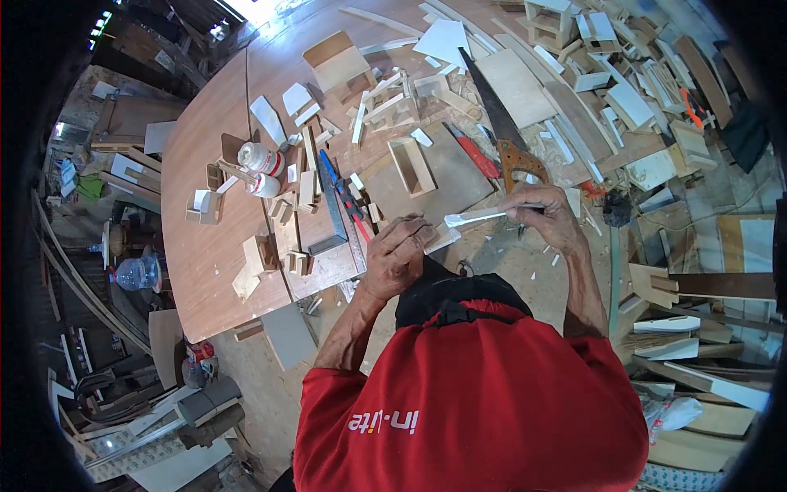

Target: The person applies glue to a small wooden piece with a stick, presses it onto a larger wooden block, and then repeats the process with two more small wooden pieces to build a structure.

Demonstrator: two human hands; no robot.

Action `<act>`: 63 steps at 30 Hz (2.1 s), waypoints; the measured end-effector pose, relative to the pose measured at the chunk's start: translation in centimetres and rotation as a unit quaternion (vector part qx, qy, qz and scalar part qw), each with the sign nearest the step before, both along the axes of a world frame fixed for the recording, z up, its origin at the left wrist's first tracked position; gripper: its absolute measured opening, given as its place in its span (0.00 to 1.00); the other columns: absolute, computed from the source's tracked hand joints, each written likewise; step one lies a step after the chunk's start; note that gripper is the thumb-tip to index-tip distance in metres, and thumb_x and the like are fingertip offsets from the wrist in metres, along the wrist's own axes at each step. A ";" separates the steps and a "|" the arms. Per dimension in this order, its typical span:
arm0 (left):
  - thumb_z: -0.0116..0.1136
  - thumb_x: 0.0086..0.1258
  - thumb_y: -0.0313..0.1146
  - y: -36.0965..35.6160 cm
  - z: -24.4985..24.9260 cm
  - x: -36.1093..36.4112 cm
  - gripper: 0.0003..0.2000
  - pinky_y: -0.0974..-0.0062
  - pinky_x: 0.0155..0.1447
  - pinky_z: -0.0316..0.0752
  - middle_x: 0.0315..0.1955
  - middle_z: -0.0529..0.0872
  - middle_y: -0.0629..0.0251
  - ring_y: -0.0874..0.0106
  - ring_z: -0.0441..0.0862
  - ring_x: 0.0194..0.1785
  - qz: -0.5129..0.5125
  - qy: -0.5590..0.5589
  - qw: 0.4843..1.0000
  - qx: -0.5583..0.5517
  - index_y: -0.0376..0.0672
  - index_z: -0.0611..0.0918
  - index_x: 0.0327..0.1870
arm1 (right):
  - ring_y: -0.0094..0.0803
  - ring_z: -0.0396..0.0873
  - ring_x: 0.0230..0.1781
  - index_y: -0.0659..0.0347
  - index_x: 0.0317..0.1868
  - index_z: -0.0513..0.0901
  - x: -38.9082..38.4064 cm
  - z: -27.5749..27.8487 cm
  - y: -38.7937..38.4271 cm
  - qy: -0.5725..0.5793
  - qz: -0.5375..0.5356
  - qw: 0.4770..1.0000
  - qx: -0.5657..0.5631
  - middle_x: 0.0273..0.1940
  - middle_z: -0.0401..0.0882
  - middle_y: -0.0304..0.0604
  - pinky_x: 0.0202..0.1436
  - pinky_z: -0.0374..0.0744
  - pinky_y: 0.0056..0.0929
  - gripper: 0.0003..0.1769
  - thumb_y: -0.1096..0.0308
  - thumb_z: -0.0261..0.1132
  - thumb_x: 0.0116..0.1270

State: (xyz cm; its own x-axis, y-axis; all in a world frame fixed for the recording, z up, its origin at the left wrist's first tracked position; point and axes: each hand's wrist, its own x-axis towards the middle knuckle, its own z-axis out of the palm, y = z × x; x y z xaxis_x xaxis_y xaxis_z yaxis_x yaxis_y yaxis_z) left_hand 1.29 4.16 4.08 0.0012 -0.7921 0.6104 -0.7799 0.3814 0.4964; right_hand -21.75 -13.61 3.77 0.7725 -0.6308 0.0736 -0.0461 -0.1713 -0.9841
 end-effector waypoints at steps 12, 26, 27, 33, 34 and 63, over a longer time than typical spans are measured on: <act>0.56 0.47 0.15 -0.4 -0.6 -0.1 0.17 0.64 0.48 0.81 0.39 0.83 0.55 0.54 0.84 0.45 0.008 -0.022 0.999 -0.032 0.36 0.82 0.41 | 0.20 0.76 0.32 0.62 0.40 0.86 0.6 -0.4 0.5 0.035 0.017 0.999 0.028 0.33 0.82 0.37 0.36 0.75 0.21 0.10 0.81 0.65 0.59; 0.55 0.46 0.11 -0.5 -1.5 0.7 0.17 0.65 0.49 0.81 0.38 0.84 0.57 0.56 0.85 0.47 0.047 -0.045 0.998 0.012 0.38 0.82 0.38 | 0.21 0.78 0.34 0.63 0.40 0.86 -2.1 0.9 -0.3 0.091 -0.007 0.996 0.018 0.33 0.83 0.37 0.38 0.76 0.21 0.08 0.79 0.65 0.59; 0.55 0.46 0.11 -0.5 -1.6 0.8 0.17 0.64 0.50 0.81 0.37 0.84 0.58 0.56 0.85 0.47 0.044 -0.041 0.998 0.010 0.38 0.82 0.38 | 0.21 0.78 0.34 0.63 0.40 0.86 -1.6 0.9 0.0 0.093 -0.009 0.995 0.019 0.33 0.83 0.37 0.38 0.76 0.21 0.08 0.79 0.65 0.59; 0.56 0.47 0.12 0.1 -2.9 2.7 0.17 0.66 0.47 0.80 0.37 0.84 0.57 0.57 0.84 0.44 0.085 -0.025 0.996 0.002 0.39 0.81 0.40 | 0.22 0.77 0.33 0.63 0.40 0.86 1.2 0.6 1.3 0.121 0.018 0.991 -0.050 0.32 0.82 0.37 0.39 0.76 0.22 0.08 0.78 0.64 0.61; 0.57 0.48 0.13 0.5 -2.8 3.3 0.17 0.66 0.46 0.80 0.37 0.83 0.57 0.58 0.84 0.43 0.115 -0.014 0.993 0.007 0.39 0.81 0.41 | 0.22 0.77 0.32 0.64 0.41 0.85 0.8 0.1 1.4 0.111 0.000 0.994 -0.021 0.31 0.81 0.36 0.38 0.76 0.22 0.07 0.77 0.63 0.63; 0.60 0.57 0.21 15.9 -7.2 13.5 0.08 0.67 0.43 0.75 0.31 0.84 0.55 0.62 0.81 0.36 0.415 0.320 0.849 0.064 0.35 0.82 0.38 | 0.52 0.80 0.43 0.65 0.40 0.82 48.0 1.9 7.2 0.020 0.068 0.928 -0.366 0.41 0.81 0.56 0.49 0.76 0.46 0.09 0.71 0.60 0.60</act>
State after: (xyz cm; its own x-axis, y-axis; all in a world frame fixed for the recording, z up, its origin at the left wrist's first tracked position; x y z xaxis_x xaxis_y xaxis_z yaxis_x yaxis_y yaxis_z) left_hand 14.82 20.07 -3.16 0.8906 -0.4161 0.1833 -0.3086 -0.2570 0.9158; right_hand 26.28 -6.38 5.67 0.8522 -0.3201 0.4139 -0.0086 -0.7995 -0.6006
